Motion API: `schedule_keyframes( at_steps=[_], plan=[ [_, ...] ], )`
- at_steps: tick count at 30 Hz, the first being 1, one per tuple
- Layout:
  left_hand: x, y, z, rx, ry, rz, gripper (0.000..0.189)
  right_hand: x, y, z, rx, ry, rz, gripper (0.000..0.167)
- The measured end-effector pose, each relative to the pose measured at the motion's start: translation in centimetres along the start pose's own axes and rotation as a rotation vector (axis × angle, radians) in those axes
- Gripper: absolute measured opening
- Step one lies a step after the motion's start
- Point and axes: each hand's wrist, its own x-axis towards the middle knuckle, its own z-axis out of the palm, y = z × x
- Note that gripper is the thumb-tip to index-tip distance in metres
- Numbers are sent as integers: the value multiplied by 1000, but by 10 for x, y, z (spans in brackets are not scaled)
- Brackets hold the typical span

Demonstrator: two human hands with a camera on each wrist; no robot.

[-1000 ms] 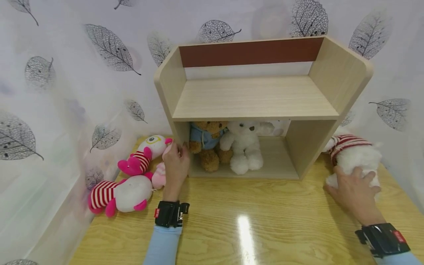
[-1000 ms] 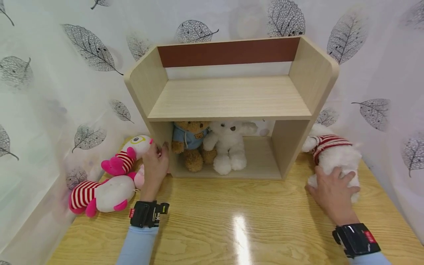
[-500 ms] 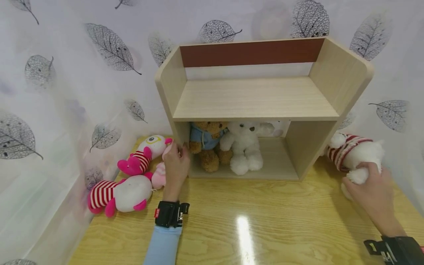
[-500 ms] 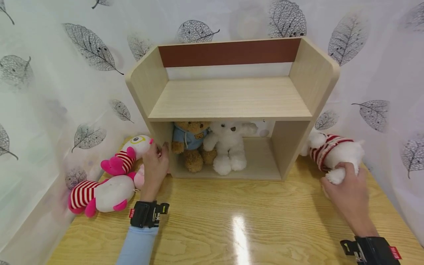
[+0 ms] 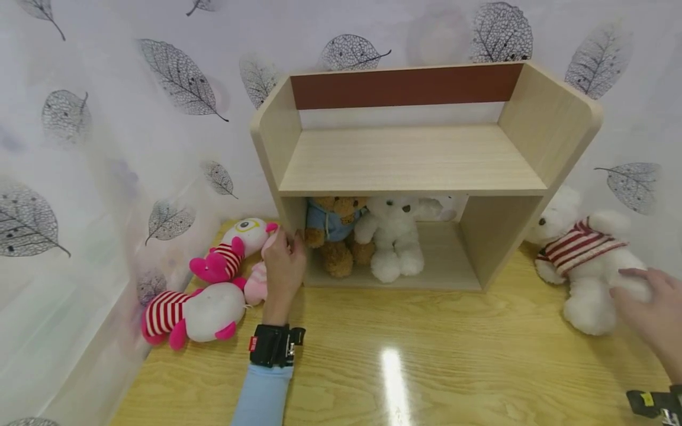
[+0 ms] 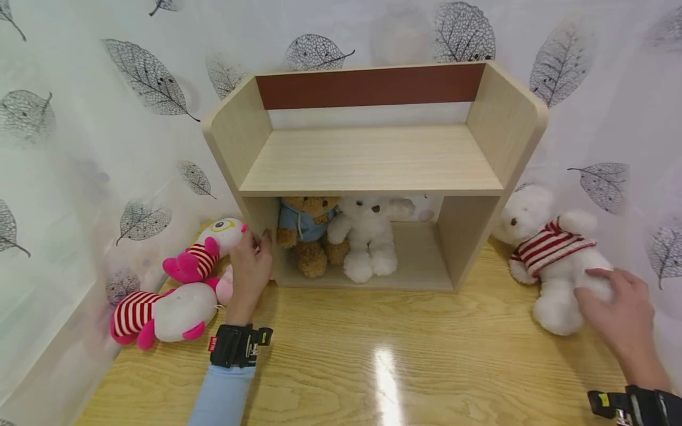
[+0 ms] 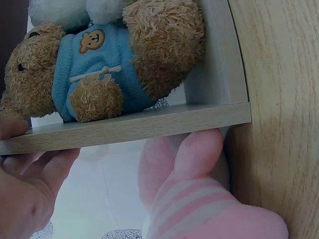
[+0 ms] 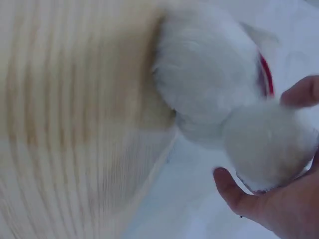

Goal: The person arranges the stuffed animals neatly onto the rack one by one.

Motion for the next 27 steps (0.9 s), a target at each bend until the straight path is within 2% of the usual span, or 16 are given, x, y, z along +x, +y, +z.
schedule_keyframes(
  at_steps=[2,4,6,8,10,13,15,17,22,25,27],
  plan=[
    [-1,-1,0,0,3,6,25,1,3,2,-119,6,-79,51],
    [-1,-1,0,0,6,1,26,2,4,6,-169,-1,-156,44],
    [-2,-1,-1,-6,3,-9,25,3,2,9,-214,-39,-170,44],
    [-1,0,-1,-12,-3,-20,24,5,-1,12,-273,-70,-159,55],
    [-1,1,-2,-17,-12,-23,23,6,-4,15,-356,-116,-136,74],
    [0,1,-2,-18,-13,-18,22,6,-8,20,-405,-171,-152,93],
    [0,1,-2,-18,-13,-15,22,6,-8,23,-403,-191,-176,89],
    [-1,0,0,-19,-12,-9,21,7,-4,22,-373,-182,-216,78],
    [-3,-1,2,-6,-2,6,23,8,15,14,-337,-110,-372,53],
    [-3,-1,2,-5,14,11,25,5,23,11,-297,-89,-449,46],
    [-2,-1,1,-13,9,-1,24,2,25,8,-300,-79,-465,45]
  ],
)
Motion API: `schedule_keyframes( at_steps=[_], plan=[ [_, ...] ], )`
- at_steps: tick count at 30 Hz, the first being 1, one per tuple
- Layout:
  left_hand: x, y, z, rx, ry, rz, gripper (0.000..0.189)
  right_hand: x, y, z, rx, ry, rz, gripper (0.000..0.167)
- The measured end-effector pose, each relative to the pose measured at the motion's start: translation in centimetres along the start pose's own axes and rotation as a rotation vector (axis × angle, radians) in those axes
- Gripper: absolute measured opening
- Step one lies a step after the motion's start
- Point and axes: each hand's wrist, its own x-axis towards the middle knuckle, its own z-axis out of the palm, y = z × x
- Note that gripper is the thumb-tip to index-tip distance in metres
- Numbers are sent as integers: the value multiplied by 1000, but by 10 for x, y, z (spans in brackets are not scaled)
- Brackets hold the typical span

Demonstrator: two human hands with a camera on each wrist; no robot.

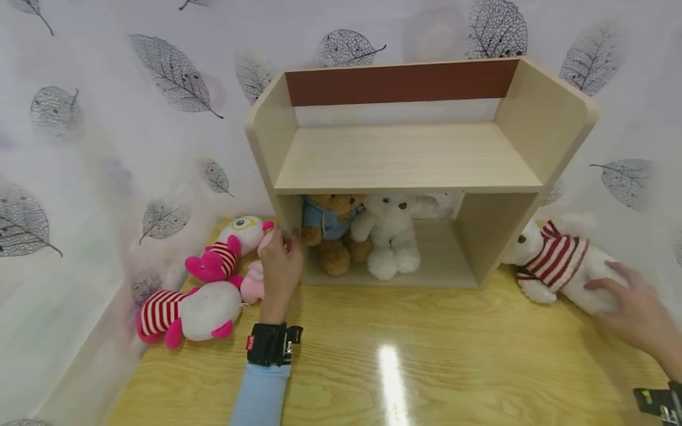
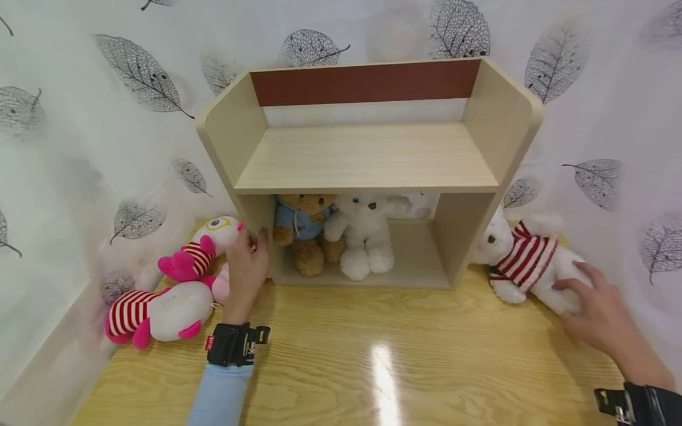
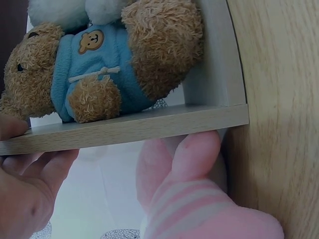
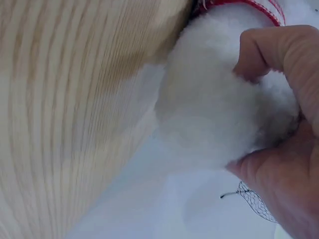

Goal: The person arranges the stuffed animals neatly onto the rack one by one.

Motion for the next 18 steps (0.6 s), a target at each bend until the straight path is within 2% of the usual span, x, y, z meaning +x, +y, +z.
schedule_keyframes(
  at_steps=[4,7,12,18],
  plan=[
    [0,-1,-3,7,-33,-28,21,-4,-8,-6,-97,-98,142,55],
    [-1,-2,-2,12,-26,-22,21,0,-21,-11,-170,-163,230,68],
    [-1,-2,-1,10,8,27,26,15,-47,-10,-214,-101,164,89],
    [0,-2,-2,10,7,33,26,31,-63,2,-202,-38,-7,105]
  ],
)
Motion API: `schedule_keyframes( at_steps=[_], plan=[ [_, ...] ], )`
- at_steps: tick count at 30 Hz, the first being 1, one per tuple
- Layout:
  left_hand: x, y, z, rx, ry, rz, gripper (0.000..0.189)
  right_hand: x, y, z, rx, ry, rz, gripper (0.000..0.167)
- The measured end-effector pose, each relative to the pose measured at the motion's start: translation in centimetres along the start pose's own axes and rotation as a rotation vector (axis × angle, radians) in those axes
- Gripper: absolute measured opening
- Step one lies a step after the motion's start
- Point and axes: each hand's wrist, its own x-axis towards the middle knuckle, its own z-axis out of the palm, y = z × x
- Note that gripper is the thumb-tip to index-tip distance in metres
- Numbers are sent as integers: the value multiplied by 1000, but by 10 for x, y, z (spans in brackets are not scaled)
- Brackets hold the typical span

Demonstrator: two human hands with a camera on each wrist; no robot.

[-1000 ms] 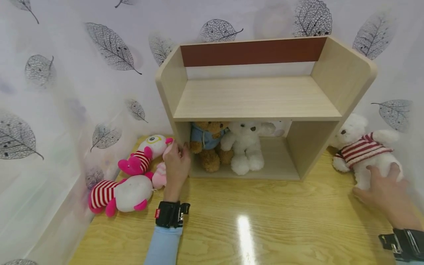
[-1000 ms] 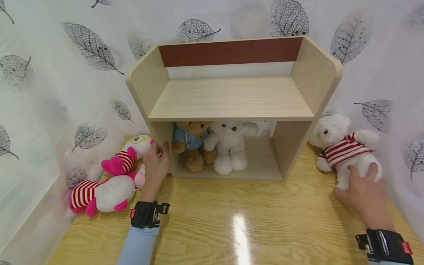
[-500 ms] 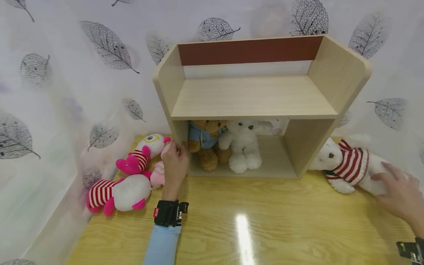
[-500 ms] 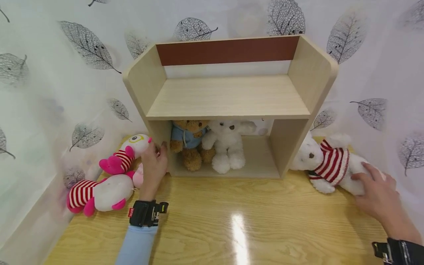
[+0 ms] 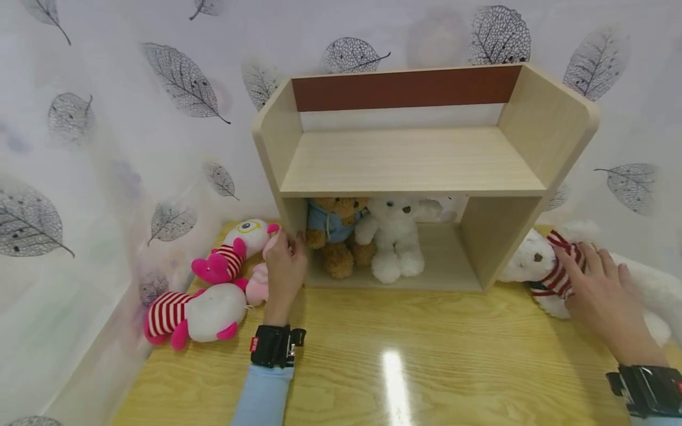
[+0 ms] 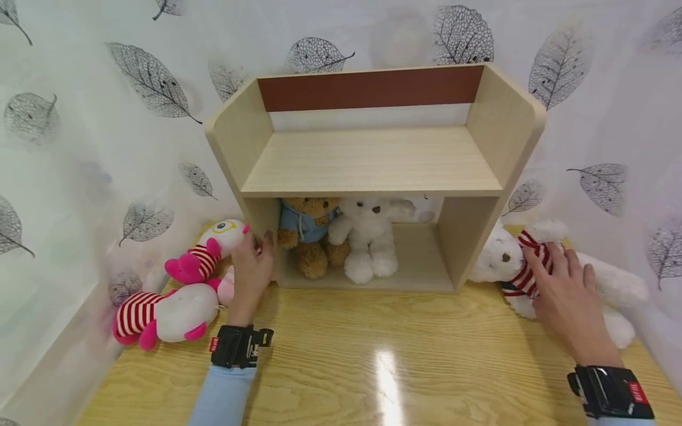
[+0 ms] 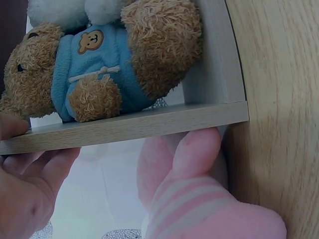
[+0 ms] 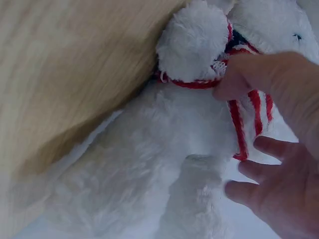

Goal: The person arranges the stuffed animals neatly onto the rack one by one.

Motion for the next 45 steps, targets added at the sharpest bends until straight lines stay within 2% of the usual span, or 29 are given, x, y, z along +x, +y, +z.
schedule_keyframes(
  at_steps=[2,5,10,18,22,29,39,45],
  plan=[
    [-1,1,0,-6,-6,-3,25,3,0,4,-16,1,-16,105],
    [-1,2,0,-14,-12,-8,25,8,1,7,-20,-23,3,106],
    [-1,3,0,-13,-19,-25,25,15,4,6,-54,-27,-2,99],
    [-1,4,0,-15,-21,-31,25,21,10,0,-80,-144,14,119],
    [0,4,0,-16,-26,-31,22,22,13,4,-85,-115,-8,115],
    [0,4,-2,-14,-37,-53,22,30,17,15,-28,-41,-72,83],
    [0,2,-2,-9,-10,-26,13,33,23,17,-34,-28,-38,94],
    [-1,1,-1,-26,-15,-22,13,35,20,16,-6,-23,-67,94]
  ],
)
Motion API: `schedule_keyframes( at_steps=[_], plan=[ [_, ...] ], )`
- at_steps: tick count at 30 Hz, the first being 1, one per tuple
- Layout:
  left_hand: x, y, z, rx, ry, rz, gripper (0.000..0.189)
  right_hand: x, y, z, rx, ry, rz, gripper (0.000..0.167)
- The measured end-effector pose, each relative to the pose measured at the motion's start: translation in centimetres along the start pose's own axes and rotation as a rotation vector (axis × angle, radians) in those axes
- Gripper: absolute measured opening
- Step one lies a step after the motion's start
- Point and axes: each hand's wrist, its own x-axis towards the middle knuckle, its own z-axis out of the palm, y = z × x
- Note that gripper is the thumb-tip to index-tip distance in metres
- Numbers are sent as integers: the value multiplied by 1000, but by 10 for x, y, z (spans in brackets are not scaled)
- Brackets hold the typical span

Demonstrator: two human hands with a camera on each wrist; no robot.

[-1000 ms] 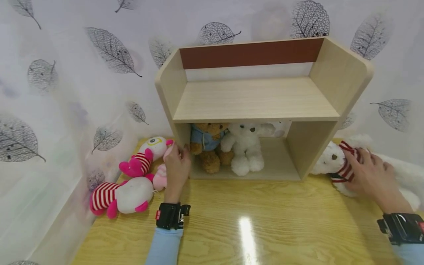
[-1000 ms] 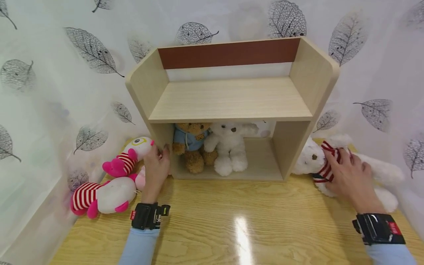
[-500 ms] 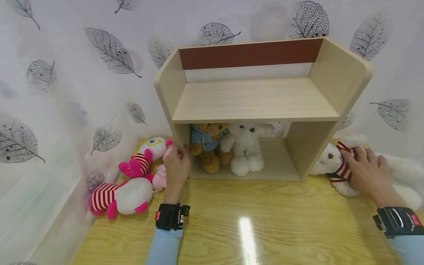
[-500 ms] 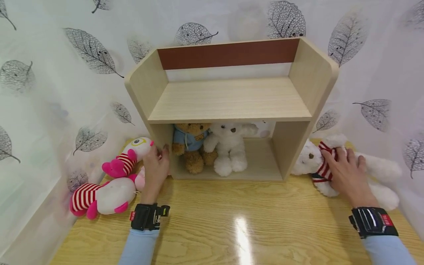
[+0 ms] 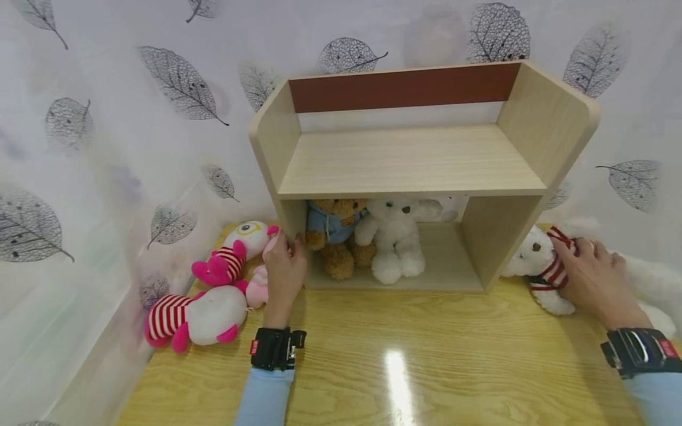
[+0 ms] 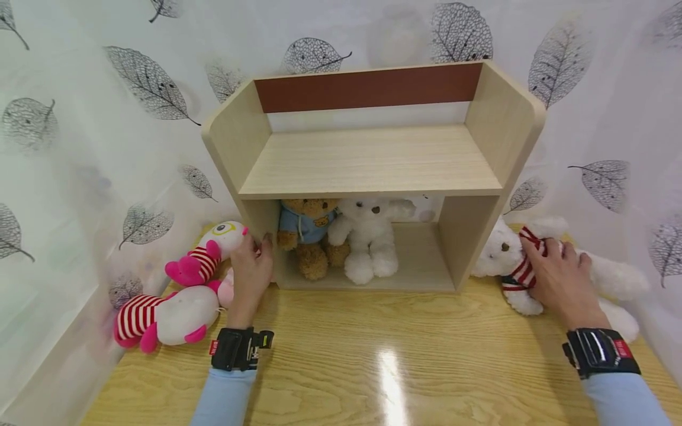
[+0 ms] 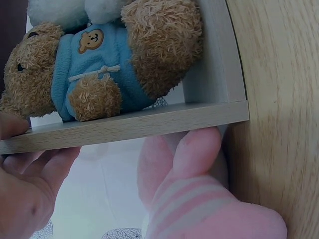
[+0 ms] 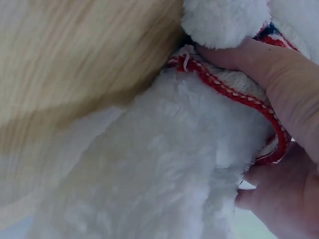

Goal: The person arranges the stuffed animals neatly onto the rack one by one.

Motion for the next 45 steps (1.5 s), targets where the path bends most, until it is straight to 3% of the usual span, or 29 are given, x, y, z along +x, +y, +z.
schedule_keyframes(
  at_steps=[4,12,24,29,35,38,42,45],
  plan=[
    [-1,0,1,-1,-5,1,13,2,-3,0,18,0,-36,98],
    [0,3,-2,5,-8,-15,13,4,-3,1,12,3,-24,96],
    [1,3,-2,6,-15,-12,13,1,-4,3,-7,74,-16,89],
    [0,3,-2,-2,-16,-15,17,-6,-5,3,59,104,34,93],
    [0,2,0,-1,-13,-8,12,-21,-4,-1,57,143,64,106],
    [0,2,-1,3,-3,-4,14,-28,-4,-4,60,172,55,109],
    [0,3,-2,2,-2,-3,15,-35,1,-6,62,284,-13,99],
    [0,1,-1,4,-3,0,12,-40,5,-7,70,379,-80,110]
  ],
)
